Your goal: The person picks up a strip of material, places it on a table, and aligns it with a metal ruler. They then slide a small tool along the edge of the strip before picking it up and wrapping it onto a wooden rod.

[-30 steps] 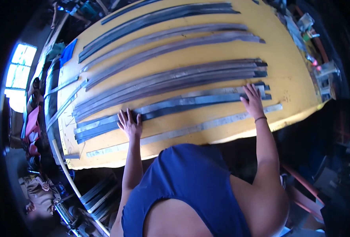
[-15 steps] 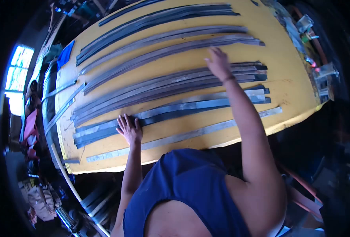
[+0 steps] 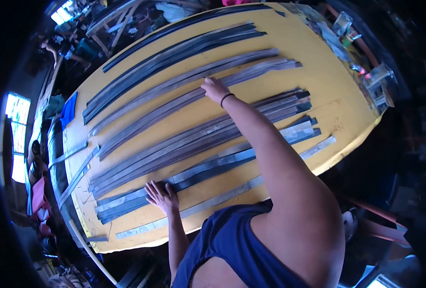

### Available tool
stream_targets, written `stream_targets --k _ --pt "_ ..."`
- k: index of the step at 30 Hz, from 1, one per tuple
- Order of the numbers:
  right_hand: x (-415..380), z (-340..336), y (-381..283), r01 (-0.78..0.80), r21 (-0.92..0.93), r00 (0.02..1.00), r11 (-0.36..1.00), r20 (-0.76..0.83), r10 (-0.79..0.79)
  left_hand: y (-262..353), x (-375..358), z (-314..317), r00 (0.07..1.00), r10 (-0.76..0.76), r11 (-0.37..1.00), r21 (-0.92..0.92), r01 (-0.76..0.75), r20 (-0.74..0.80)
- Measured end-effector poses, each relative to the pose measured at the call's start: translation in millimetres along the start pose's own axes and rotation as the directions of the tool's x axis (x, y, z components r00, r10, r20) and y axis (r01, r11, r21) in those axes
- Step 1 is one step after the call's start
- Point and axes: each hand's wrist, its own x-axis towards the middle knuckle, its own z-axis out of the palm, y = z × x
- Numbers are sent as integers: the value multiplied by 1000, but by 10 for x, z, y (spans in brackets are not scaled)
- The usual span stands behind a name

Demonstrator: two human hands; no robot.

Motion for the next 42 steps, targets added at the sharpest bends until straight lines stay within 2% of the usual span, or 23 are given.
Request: stream_targets --k 3,6,8,9,11,14,17,20,21,24,28,31,33,35,38,39,40,42 --pt "-60 -204 387 -62 -110 996 992 65 69 -7 -6 2 1000 13 1000 9 -13 0" --pt "-114 -454 1077 -168 -97 973 981 141 181 -13 9 29 1000 -3 1000 -3 3 5" --pt "-235 -709 1436 -314 -264 923 912 141 359 -14 12 39 1000 6 1000 4 -6 2" --pt "-286 -829 1598 -329 -278 908 902 169 383 8 10 11 1000 7 1000 6 -7 8" --pt "-372 -1061 1670 -320 -365 911 874 136 390 19 4 -1 1000 13 1000 10 -13 13" --pt "-399 -1008 2043 -254 -349 961 902 16 276 30 -12 18 1000 18 1000 14 -18 12" --pt "-366 -1332 1836 -294 -295 939 909 88 332 30 7 10 1000 7 999 50 -8 23" --pt "-324 -1365 2014 -330 -89 911 940 230 342 -12 6 47 999 32 997 70 -32 7" --pt "-298 -1405 1999 -314 -108 902 943 276 332 -5 4 41 999 31 997 75 -32 14" --pt "-131 -1669 1622 -324 -265 887 908 249 389 -11 11 40 999 32 995 98 -35 30" --pt "81 -1846 1222 -118 -148 974 982 176 144 -4 8 45 999 50 997 65 -50 -1" --pt "310 -1700 1128 1 -30 967 1000 255 7 -9 -11 52 999 44 996 72 -44 2" --pt "553 -1697 1059 -18 -89 904 996 424 54 -14 6 53 999 44 996 77 -44 9" --pt "677 -1947 566 48 332 995 942 68 -75 -18 27 77 999 46 997 66 -47 6" --pt "871 -1921 218 -7 498 989 867 133 -69 -9 1 82 999 32 998 51 -32 5" --pt "873 -1684 281 -36 365 987 930 157 -23 -29 2 57 999 36 998 49 -36 5" --pt "919 -1465 486 142 65 935 988 319 -155 -37 1 54 999 33 998 53 -34 10" --pt "869 -1556 312 3 -63 870 998 492 28 -25 17 44 1000 25 998 56 -26 17"
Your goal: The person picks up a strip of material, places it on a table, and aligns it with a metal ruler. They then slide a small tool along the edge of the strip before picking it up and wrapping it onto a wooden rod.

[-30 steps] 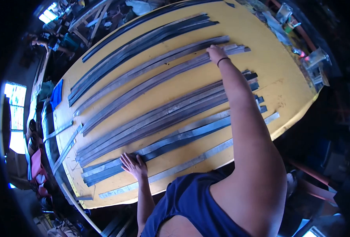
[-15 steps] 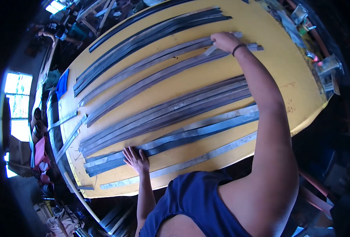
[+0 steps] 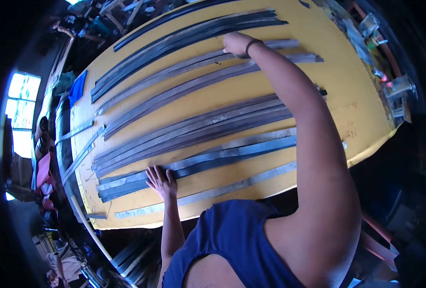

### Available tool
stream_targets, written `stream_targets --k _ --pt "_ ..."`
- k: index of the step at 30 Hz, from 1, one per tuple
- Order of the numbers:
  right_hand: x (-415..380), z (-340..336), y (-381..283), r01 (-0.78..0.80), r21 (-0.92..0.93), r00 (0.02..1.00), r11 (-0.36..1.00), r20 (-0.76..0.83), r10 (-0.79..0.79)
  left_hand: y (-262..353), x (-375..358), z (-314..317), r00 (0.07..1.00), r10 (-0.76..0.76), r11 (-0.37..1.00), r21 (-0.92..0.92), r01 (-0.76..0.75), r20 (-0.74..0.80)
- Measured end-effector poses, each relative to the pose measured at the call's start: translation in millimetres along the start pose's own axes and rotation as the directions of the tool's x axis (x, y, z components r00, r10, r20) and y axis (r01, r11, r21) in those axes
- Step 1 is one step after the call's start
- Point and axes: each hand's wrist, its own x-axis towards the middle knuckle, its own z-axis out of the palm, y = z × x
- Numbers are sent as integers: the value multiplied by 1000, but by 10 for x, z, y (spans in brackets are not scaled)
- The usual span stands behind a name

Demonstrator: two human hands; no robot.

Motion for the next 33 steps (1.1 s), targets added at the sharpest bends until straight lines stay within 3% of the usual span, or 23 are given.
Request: stream_targets --k 3,6,9,10,11,12,13,14,15,16,17,18,20,22,24,25,26,27,28,29,30,32,33 --pt "210 -48 -202 114 -117 945 987 -295 -144 2 -24 -27 1000 -22 1000 -21 22 12" --pt "201 -81 -691 -74 -319 997 945 2 78 -5 -12 -3 1000 -13 1000 -6 13 1" --pt "322 -38 -905 65 -583 913 810 361 187 3 -18 -18 1000 -23 999 24 23 5" --pt "261 -47 -1036 115 -593 933 797 339 118 21 4 -30 1000 -24 1000 14 24 1" --pt "260 -149 -1119 207 -264 937 942 329 -114 24 -4 -54 1000 -31 999 7 31 3" --pt "246 -221 -1194 312 95 913 945 245 -326 14 -21 -62 999 -39 999 0 39 10" --pt "212 -233 -1284 281 628 934 726 -7 -356 -6 -23 -45 999 -32 999 0 32 -3" --pt "171 -235 -1364 271 931 948 243 -215 -235 17 -27 -23 999 -40 999 -19 39 -5" --pt "272 -161 -1367 274 781 961 562 -247 -125 31 -34 -15 999 -46 998 -34 46 -7" --pt "569 58 -1117 460 125 864 879 -289 -412 -13 -36 -44 1000 -29 999 -34 29 -8" --pt "324 -55 -1335 364 321 930 874 -179 -322 -18 -38 -60 1000 -14 998 -55 13 -28" --pt "52 -390 -1666 257 473 963 843 -54 -264 -29 36 -54 998 -2 998 -64 -2 -58" --pt "-217 -754 -2052 506 764 847 401 -354 -396 -51 -40 7 996 -15 996 -91 7 -93" --pt "-548 -1158 -2424 605 779 744 164 -479 -466 -69 -67 6 987 -10 992 -125 -11 -159" --pt "-605 -1268 -2671 548 833 723 70 -430 -541 3 -65 -140 965 -28 965 -258 -42 -261" --pt "-644 -1330 -2792 516 856 708 30 -406 -578 92 -16 -244 981 -9 881 -466 -84 -194" --pt "-764 -1387 -2939 585 804 687 109 -419 -594 242 36 -430 991 19 749 -655 -102 -132" --pt "-961 -1439 -3084 647 739 663 186 -427 -615 457 134 -578 998 65 448 -894 -14 17" --pt "-1151 -1480 -3219 704 663 636 255 -430 -641 679 261 -729 979 157 84 -990 114 126" --pt "-1307 -1516 -3333 691 694 636 203 -450 -627 838 385 -906 920 332 -121 -957 262 210" --pt "-1331 -1493 -3391 698 716 540 14 -514 -666 984 491 -1118 853 440 -274 -863 426 281" --pt "-1683 -1580 -3473 737 643 621 208 -523 -584 1178 705 -1392 788 594 -569 -609 553 160" --pt "-1684 -1583 -3494 875 444 445 195 -577 -685 1221 811 -1489 780 620 -667 -471 578 79"
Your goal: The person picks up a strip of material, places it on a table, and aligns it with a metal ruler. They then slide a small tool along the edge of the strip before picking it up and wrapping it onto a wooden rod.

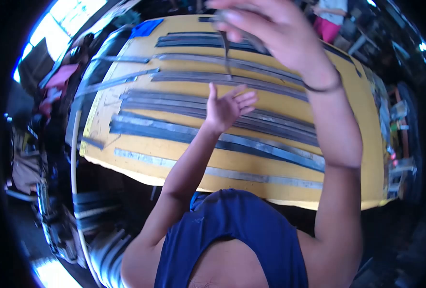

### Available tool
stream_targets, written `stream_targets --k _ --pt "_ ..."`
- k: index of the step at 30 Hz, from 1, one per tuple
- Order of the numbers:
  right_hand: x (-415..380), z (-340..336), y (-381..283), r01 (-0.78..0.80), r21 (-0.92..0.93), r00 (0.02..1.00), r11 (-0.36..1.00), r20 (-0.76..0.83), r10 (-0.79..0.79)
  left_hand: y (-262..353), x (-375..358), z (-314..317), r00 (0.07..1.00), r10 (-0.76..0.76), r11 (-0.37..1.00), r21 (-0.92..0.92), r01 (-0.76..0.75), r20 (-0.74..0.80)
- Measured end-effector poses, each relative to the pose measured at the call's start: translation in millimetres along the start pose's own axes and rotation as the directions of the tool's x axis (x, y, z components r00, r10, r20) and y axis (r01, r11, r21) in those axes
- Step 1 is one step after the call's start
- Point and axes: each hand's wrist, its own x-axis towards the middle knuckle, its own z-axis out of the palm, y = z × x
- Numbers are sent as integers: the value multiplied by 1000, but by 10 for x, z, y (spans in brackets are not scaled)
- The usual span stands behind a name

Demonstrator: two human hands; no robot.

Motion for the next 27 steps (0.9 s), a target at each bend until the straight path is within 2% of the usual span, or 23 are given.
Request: stream_targets --k 1,3,4,5,6,8,9,11,12,13,14,15,16,17,18,19,21,22,25,26,27 --pt "-39 155 -216 -113 -107 990 988 -101 102 96 89 86 996 85 991 -104 -84 4" --pt "-231 173 -414 -255 -158 967 954 -59 249 385 233 159 968 250 924 -299 -239 -1" --pt "-338 151 -508 -293 -214 955 932 -28 294 572 306 106 949 293 892 -324 -315 -118" --pt "-436 155 -613 -432 -201 900 879 -41 433 765 376 43 918 321 855 -346 -387 -234" --pt "-502 198 -697 -482 -293 873 826 -84 480 969 421 -35 876 334 815 -361 -454 -346" --pt "-761 171 -702 -579 -298 815 759 -173 554 1371 503 -317 817 474 750 -336 -570 -330" --pt "-811 226 -673 -651 -373 757 661 -251 604 1583 523 -488 776 542 707 -326 -628 -322" --pt "-958 244 -579 -754 -396 650 525 -329 685 2036 455 -837 731 614 721 -166 -673 -298" --pt "-1056 257 -518 -762 -386 644 520 -363 673 2258 398 -840 634 602 626 -206 -752 -485" --pt "-1219 231 -426 -784 -377 617 493 -389 684 2505 277 -898 615 586 601 -227 -766 -527" --pt "-1334 218 -386 -808 -365 586 462 -418 694 2693 228 -1107 623 643 600 -213 -771 -445" --pt "-1307 295 -408 -836 -387 537 388 -434 723 2905 110 -1188 590 663 591 -161 -790 -462" --pt "-1287 396 -424 -861 -403 482 310 -456 748 3105 15 -1351 511 714 566 -35 -824 -478" --pt "-1347 458 -437 -881 -352 455 316 -452 767 3334 -43 -1703 525 725 594 17 -805 -446" --pt "-1427 505 -436 -900 -298 426 319 -447 786 3482 -290 -1574 514 732 597 58 -800 -448" --pt "-1428 549 -409 -916 -240 397 321 -440 805 3600 -362 -1780 540 734 619 77 -782 -412" --pt "-1188 740 -416 -856 -442 451 267 -387 804 3666 -644 -1740 594 695 716 322 -619 -404" --pt "-1108 821 -419 -812 -534 470 237 -356 808 3700 -719 -1782 587 724 688 331 -645 -361" --pt "-1093 717 -367 -831 -491 506 262 -470 723 3897 -916 -1713 579 788 615 316 -723 -208" --pt "-999 672 -405 -846 -496 471 195 -525 709 4007 -946 -1620 550 822 560 380 -736 -148" --pt "-946 600 -440 -854 -485 467 186 -560 684 4121 -971 -1525 518 851 498 441 -747 -83"
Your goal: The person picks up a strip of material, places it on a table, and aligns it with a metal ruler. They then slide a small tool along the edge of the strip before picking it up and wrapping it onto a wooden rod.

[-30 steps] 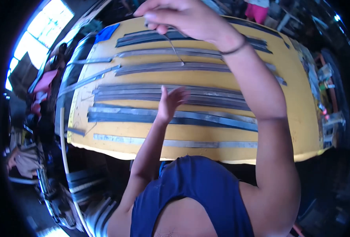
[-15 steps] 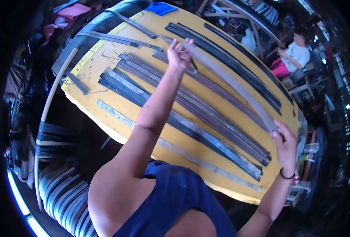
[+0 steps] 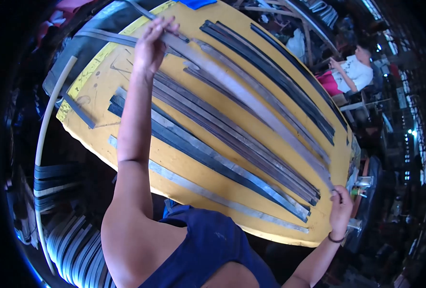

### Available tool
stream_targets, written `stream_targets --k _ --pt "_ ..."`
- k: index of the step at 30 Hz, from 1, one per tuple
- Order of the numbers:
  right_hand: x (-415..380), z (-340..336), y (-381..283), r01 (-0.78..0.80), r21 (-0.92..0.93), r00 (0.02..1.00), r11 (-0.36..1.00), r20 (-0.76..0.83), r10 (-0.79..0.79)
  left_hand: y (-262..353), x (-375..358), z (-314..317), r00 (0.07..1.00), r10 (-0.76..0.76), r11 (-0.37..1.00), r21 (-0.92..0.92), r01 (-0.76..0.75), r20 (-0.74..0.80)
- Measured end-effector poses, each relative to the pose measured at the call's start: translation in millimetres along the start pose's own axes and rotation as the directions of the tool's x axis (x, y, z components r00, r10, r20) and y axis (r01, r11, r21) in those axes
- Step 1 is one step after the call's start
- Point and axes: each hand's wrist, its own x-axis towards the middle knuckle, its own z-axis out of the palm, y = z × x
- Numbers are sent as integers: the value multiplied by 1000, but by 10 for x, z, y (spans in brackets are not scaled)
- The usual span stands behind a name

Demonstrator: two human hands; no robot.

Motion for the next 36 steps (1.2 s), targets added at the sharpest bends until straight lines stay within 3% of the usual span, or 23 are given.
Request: stream_targets --k 3,6,7,10,11,12,14,17,19,20,22,23,24,26,27,29,30,32,34,35,36 --pt "115 -198 42 35 69 995 997 -94 -28 396 212 174 999 -41 984 171 43 -19" --pt "81 -336 113 -19 -134 989 991 -148 -1 442 384 -284 978 197 949 265 -172 -71" --pt "32 -349 187 2 -145 984 989 -174 -27 450 330 -419 952 228 959 216 -182 -207" --pt "-210 -366 296 -51 -200 963 978 -270 -5 470 68 -1124 842 102 992 113 -50 -530" --pt "-303 -422 509 -98 -177 952 979 -302 41 489 -99 -1287 811 83 994 101 -30 -579" --pt "-404 -471 640 -102 -255 940 961 -341 10 434 -229 -1529 776 147 985 165 -56 -613" --pt "-630 -650 1169 -99 -355 885 930 -458 -81 496 -587 -1716 707 145 989 89 -115 -692" --pt "-968 -735 1525 -188 -182 820 965 -569 52 591 -1059 -1742 745 25 985 -110 -132 -667" --pt "-1109 -796 1726 -232 -220 778 948 -627 45 676 -1268 -1650 793 -103 928 -346 -141 -600" --pt "-1186 -880 1967 -277 -233 762 932 -644 65 656 -1372 -1753 930 -61 821 -548 -159 -361" --pt "-1218 -871 2070 -385 -214 646 898 -757 98 833 -1504 -1368 932 -39 790 -583 -193 -361" --pt "-1238 -908 2370 -332 -161 600 929 -797 76 877 -1539 -1328 955 -15 767 -616 -179 -297" --pt "-1242 -889 2593 -283 -225 559 933 -829 -30 918 -1575 -1313 973 8 744 -648 -161 -233" --pt "-1240 -849 2900 -410 -256 561 875 -827 21 1034 -1628 -1225 995 52 733 -674 -97 -87" --pt "-1223 -808 3031 -465 -405 559 787 -824 -94 1091 -1656 -1210 996 69 747 -660 -87 -53" --pt "-1197 -664 3140 -478 -292 552 828 -834 25 1206 -1689 -1183 994 108 787 -613 -69 26" --pt "-1219 -591 3120 -490 -236 547 839 -833 86 1261 -1702 -1216 993 121 797 -597 -94 5" --pt "-1210 -486 3334 -473 -278 543 836 -839 28 1318 -1715 -1291 990 137 813 -567 -131 -31" --pt "-1162 -428 3352 -522 -218 538 824 -834 120 1372 -1730 -1323 988 146 799 -583 -148 -51" --pt "-1153 -333 3019 -557 -133 500 820 -842 202 1386 -1744 -1331 987 155 795 -587 -153 -47" --pt "-1143 -299 2966 -541 -181 503 821 -852 143 1387 -1735 -1369 986 160 791 -591 -157 -48"
